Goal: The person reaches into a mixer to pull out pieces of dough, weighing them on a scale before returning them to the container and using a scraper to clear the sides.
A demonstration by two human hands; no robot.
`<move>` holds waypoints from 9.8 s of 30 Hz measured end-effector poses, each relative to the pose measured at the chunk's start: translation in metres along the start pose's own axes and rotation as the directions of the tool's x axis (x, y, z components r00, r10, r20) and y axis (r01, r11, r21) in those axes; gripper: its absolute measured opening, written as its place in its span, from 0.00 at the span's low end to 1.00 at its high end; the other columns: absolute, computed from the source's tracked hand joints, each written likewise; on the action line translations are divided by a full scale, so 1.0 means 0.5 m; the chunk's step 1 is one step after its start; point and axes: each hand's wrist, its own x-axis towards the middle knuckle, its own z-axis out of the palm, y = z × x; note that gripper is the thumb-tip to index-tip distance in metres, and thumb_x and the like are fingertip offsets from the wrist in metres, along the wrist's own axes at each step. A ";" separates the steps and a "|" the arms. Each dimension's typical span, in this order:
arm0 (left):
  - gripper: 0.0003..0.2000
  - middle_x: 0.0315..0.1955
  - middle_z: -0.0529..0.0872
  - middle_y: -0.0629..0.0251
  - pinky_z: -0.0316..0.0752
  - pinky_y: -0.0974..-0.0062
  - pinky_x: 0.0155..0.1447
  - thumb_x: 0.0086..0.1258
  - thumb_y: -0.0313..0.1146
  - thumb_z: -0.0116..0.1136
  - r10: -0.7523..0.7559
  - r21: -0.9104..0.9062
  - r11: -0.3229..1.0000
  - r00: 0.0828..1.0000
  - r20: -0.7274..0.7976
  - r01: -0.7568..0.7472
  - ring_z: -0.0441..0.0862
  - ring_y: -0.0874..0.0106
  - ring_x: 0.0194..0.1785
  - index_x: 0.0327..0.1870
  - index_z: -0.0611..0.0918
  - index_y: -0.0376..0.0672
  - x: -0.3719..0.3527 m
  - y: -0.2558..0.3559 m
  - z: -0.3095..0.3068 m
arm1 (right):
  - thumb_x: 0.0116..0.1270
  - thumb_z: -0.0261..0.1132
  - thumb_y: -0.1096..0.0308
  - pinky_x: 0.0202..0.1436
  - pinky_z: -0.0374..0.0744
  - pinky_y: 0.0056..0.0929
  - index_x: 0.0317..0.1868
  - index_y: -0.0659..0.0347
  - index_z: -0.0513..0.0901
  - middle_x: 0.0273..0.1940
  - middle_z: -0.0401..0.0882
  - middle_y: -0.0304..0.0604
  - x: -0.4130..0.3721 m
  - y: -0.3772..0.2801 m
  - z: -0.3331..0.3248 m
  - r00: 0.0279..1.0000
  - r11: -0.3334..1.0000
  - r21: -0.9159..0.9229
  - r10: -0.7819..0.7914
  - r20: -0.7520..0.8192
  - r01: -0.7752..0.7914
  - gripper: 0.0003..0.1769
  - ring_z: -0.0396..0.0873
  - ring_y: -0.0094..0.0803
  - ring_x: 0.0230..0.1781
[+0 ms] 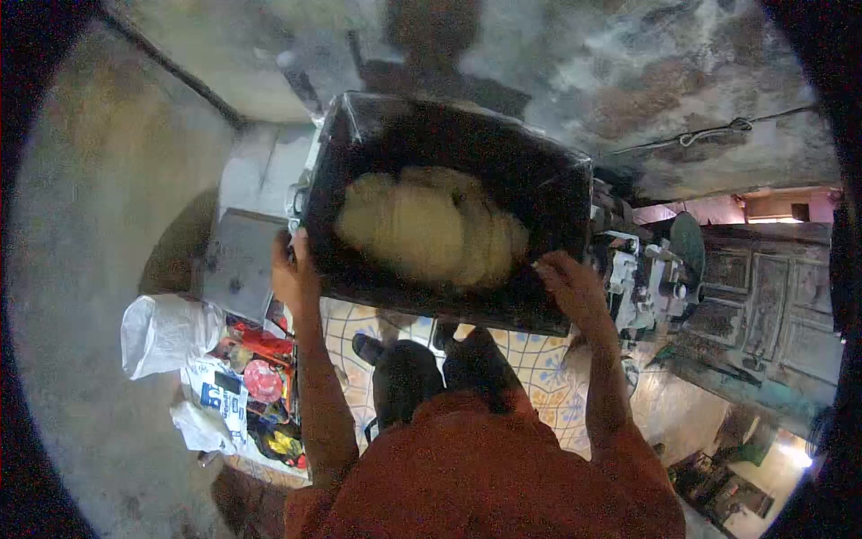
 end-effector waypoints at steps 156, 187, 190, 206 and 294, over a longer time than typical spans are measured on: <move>0.16 0.37 0.87 0.61 0.75 0.70 0.49 0.63 0.41 0.67 -0.179 -0.163 0.972 0.982 -0.056 0.168 0.82 0.71 0.40 0.44 0.84 0.38 0.010 -0.001 0.011 | 0.67 0.57 0.70 0.57 0.77 0.45 0.59 0.62 0.74 0.52 0.77 0.59 0.242 0.007 0.100 0.860 0.893 -0.336 -0.101 0.500 0.300 0.20 0.79 0.49 0.51; 0.21 0.38 0.88 0.58 0.75 0.72 0.51 0.60 0.46 0.70 -0.110 -0.173 0.980 0.990 -0.089 0.093 0.84 0.67 0.41 0.44 0.84 0.36 0.014 0.004 0.000 | 0.66 0.61 0.56 0.57 0.76 0.47 0.63 0.52 0.73 0.56 0.76 0.50 0.171 -0.047 0.128 0.839 0.653 -0.543 -0.304 0.451 0.528 0.25 0.76 0.46 0.57; 0.20 0.38 0.88 0.58 0.75 0.72 0.51 0.61 0.44 0.69 -0.135 -0.224 0.968 0.989 -0.066 0.117 0.84 0.68 0.42 0.43 0.84 0.36 0.012 0.015 -0.001 | 0.63 0.61 0.60 0.63 0.70 0.52 0.66 0.49 0.69 0.59 0.73 0.51 0.189 -0.039 0.274 0.697 0.357 -0.632 -0.569 0.437 0.688 0.30 0.70 0.44 0.63; 0.18 0.36 0.88 0.61 0.75 0.73 0.45 0.60 0.44 0.70 -0.077 -0.120 0.990 0.997 -0.028 0.073 0.84 0.70 0.38 0.40 0.85 0.37 0.018 -0.002 0.001 | 0.64 0.61 0.65 0.54 0.78 0.45 0.58 0.57 0.76 0.50 0.79 0.52 0.199 -0.066 0.087 0.814 0.723 -0.384 -0.452 0.364 0.574 0.22 0.79 0.52 0.49; 0.15 0.41 0.87 0.57 0.83 0.75 0.43 0.64 0.23 0.61 0.468 -0.707 0.671 0.867 0.168 -0.225 0.87 0.67 0.41 0.52 0.82 0.38 -0.201 0.201 -0.123 | 0.65 0.66 0.64 0.55 0.81 0.37 0.65 0.57 0.71 0.61 0.72 0.43 0.043 -0.134 0.118 0.907 0.531 0.798 -0.419 -0.046 0.286 0.28 0.74 0.38 0.60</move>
